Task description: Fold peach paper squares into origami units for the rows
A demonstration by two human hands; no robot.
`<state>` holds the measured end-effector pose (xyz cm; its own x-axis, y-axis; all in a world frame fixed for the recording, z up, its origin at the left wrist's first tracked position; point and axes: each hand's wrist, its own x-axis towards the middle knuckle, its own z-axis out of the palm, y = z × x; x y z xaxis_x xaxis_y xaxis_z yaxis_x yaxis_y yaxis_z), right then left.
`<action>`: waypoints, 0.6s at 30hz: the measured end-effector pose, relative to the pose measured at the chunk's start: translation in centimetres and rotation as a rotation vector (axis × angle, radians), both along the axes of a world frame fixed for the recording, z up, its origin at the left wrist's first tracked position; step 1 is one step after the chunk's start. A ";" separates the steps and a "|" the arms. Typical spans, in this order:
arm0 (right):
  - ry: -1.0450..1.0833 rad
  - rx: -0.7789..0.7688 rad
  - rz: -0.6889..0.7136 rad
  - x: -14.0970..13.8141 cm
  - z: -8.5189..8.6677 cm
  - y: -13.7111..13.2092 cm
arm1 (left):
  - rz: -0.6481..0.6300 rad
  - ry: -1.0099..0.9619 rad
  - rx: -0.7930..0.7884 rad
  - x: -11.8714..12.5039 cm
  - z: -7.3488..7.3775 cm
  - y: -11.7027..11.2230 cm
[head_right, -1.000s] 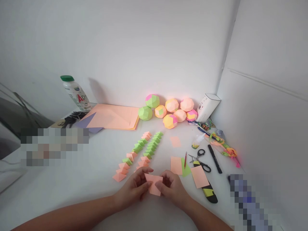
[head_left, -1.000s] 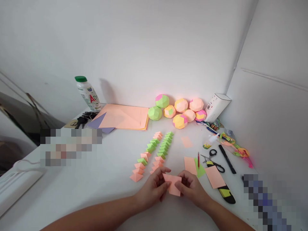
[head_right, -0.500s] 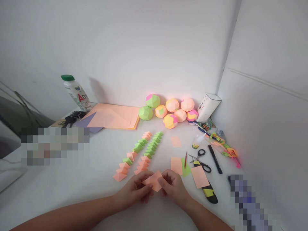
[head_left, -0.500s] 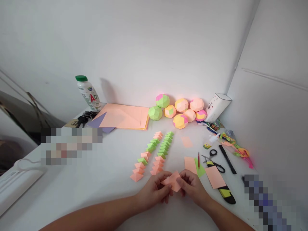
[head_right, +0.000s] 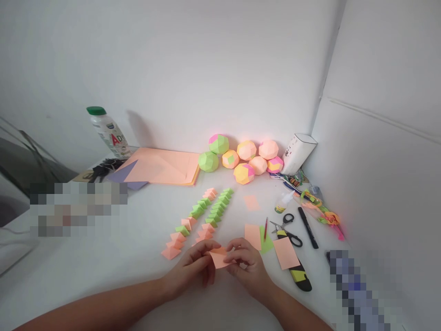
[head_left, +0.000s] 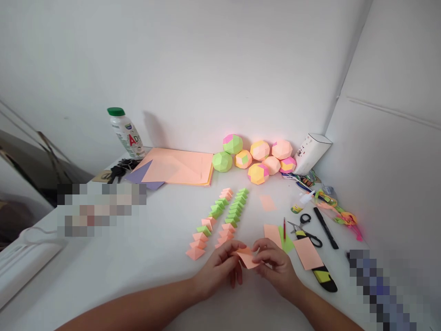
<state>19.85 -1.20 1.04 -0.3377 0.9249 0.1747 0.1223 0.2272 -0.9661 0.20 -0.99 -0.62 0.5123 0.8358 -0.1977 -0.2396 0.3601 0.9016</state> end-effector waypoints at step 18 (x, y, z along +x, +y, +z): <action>-0.223 0.047 0.079 -0.4 0.5 0.1 | 0.001 -0.022 0.082 0.4 -0.4 0.0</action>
<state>19.48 -1.06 1.59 -0.4435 0.8867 0.1304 0.3112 0.2889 -0.9054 0.59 -1.01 -0.98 0.5144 0.8495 -0.1170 -0.2599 0.2845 0.9228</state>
